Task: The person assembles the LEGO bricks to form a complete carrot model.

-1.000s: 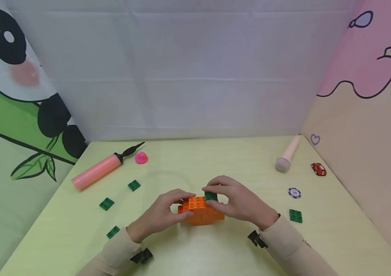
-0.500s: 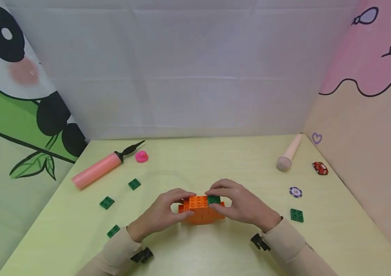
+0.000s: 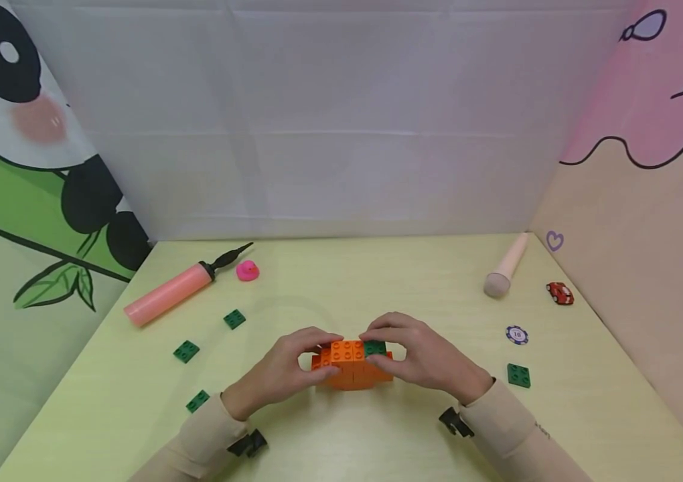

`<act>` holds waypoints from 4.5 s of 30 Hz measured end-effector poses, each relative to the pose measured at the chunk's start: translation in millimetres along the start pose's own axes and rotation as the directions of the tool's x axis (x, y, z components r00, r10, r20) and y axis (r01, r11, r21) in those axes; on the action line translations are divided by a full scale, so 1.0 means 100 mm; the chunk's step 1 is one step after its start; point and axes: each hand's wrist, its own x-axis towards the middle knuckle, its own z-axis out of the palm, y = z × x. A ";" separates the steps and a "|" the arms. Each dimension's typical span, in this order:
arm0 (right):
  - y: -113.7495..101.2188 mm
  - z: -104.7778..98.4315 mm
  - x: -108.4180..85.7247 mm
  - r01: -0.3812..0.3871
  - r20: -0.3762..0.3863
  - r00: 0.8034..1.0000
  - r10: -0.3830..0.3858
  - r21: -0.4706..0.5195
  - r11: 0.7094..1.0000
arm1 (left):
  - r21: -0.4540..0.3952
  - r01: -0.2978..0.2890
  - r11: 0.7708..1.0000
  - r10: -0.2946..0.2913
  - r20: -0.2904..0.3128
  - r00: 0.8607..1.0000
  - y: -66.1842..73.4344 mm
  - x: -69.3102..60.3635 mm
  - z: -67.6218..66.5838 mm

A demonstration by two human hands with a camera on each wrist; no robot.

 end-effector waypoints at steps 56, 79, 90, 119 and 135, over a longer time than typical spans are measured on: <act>-0.02 -0.17 -0.31 -0.192 -0.044 0.981 0.188 -0.096 0.977 | 0.007 0.015 1.000 -0.015 0.007 1.000 0.00 0.00 0.04; 0.50 -0.83 -1.63 -0.570 0.034 0.778 0.627 -0.380 0.728 | -0.005 0.005 1.000 -0.005 -0.003 1.000 -0.01 0.00 0.03; 0.60 -0.79 -1.60 -0.582 0.031 0.770 0.637 -0.374 0.722 | -0.004 0.006 1.000 -0.006 -0.005 1.000 0.00 0.01 0.03; -0.19 0.06 0.18 0.018 0.015 1.000 -0.018 -0.016 1.000 | 0.005 -0.029 1.000 0.029 -0.003 1.000 -0.03 0.00 0.04; -0.11 0.16 0.16 -0.062 0.042 0.997 0.058 0.120 0.991 | 0.001 -0.034 0.999 0.034 -0.001 0.999 -0.02 -0.01 0.02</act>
